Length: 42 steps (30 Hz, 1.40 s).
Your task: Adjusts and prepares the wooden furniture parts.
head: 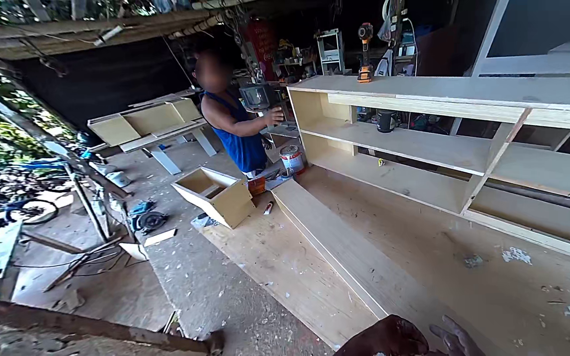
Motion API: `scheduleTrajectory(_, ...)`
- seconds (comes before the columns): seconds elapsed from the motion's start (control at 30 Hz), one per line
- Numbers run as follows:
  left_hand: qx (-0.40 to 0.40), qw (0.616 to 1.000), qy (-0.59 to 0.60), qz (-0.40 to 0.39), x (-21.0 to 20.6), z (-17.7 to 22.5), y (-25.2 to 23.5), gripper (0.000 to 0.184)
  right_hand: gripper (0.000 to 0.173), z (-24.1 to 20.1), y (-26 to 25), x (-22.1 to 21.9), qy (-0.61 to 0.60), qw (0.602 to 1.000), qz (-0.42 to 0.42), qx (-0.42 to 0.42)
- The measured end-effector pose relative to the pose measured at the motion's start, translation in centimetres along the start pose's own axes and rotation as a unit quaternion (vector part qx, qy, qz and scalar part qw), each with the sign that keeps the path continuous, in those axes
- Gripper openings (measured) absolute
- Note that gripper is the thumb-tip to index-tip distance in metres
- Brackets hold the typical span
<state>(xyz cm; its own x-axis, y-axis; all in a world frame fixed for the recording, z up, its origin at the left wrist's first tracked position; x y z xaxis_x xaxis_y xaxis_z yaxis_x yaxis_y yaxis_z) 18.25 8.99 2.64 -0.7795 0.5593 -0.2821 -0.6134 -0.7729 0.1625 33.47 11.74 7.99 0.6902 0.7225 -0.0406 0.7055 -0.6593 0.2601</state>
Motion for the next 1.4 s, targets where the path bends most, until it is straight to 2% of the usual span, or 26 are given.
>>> scheduleTrajectory(0.13, 0.002, 1.000, 0.025, 0.019, 0.1, 0.1, -0.4, 0.013, 0.059, 0.0, 0.2, 0.4, -0.003, 1.000, 0.011, 0.005)
scheduleTrajectory(0.27, -0.010, 0.995, 0.079, 0.055, 0.7, -0.5, -0.4, 0.015, 0.065, -0.5, 0.3, 2.2, 0.052, 0.997, 0.054, 0.025)
scheduleTrajectory(0.4, -0.003, 0.991, 0.104, 0.086, 0.7, -0.8, -0.4, 0.019, 0.044, 0.0, 0.9, 4.4, 0.095, 0.989, 0.107, 0.039)
scheduleTrajectory(0.53, -0.001, 0.987, 0.104, 0.123, 0.5, -0.8, -1.1, 0.017, 0.018, 0.5, 1.3, 4.3, 0.086, 0.992, 0.090, 0.013)
scheduleTrajectory(0.6, 0.009, 0.986, 0.090, 0.138, 0.4, -0.9, -1.6, 0.019, 0.011, 0.7, 1.4, 4.2, 0.062, 0.993, 0.096, 0.010)
scheduleTrajectory(0.73, 0.036, 0.990, 0.030, 0.131, 0.2, -1.1, -2.5, 0.029, 0.015, 1.1, 1.5, 4.9, 0.047, 0.993, 0.111, -0.001)
scheduleTrajectory(0.83, 0.001, 0.997, -0.019, 0.077, -0.6, -0.7, -2.8, 0.010, 0.026, 1.6, 1.6, 5.3, 0.066, 0.992, 0.107, -0.012)
scheduleTrajectory(0.87, -0.010, 0.998, -0.032, 0.060, -0.8, -0.7, -3.0, 0.022, 0.029, 2.0, 1.7, 5.5, 0.070, 0.992, 0.106, -0.016)
scheduleTrajectory(0.9, -0.017, 0.998, -0.035, 0.057, -1.0, -0.8, -3.1, 0.027, 0.032, 2.3, 1.8, 5.5, 0.074, 0.991, 0.105, -0.020)
scheduleTrajectory(1.1, 0.034, 0.994, 0.010, 0.103, -1.4, -0.9, -2.8, 0.014, 0.043, 3.3, 3.1, 6.1, 0.109, 0.985, 0.134, -0.026)
scheduleTrajectory(1.17, 0.044, 0.990, 0.013, 0.130, -1.3, -1.1, -2.1, 0.018, 0.043, 3.2, 3.2, 6.1, 0.123, 0.981, 0.146, -0.028)
scheduleTrajectory(1.27, 0.050, 0.977, -0.042, 0.204, -0.7, -1.6, -1.2, 0.039, 0.032, 3.5, 2.9, 5.5, 0.105, 0.988, 0.109, -0.001)
scheduleTrajectory(1.3, 0.038, 0.973, -0.046, 0.224, -0.6, -1.8, -1.3, 0.040, 0.029, 3.5, 2.9, 5.2, 0.084, 0.993, 0.079, 0.015)
scheduleTrajectory(1.37, -0.012, 0.981, -0.025, 0.192, -1.2, -1.3, -2.0, 0.035, 0.034, 2.8, 2.6, 4.2, 0.037, 0.997, 0.008, 0.060)
scheduleTrajectory(1.4, -0.039, 0.988, 0.014, 0.147, -1.8, -1.0, -2.6, 0.043, 0.040, 2.5, 2.4, 3.8, 0.033, 0.996, -0.019, 0.084)
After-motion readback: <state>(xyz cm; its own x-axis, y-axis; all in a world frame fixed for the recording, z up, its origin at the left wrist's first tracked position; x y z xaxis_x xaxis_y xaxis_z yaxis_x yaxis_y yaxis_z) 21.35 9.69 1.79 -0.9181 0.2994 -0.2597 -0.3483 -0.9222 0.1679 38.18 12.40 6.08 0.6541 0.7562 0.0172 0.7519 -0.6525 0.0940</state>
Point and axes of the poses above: each hand's wrist, its own y-axis away from the middle knuckle, its own x-axis out of the back of the hand, z = x × y, the point moved 7 cm from there along -y, towards the middle knuckle, and after that the axes turned 12 degrees about -z, right-handed, at the moved point
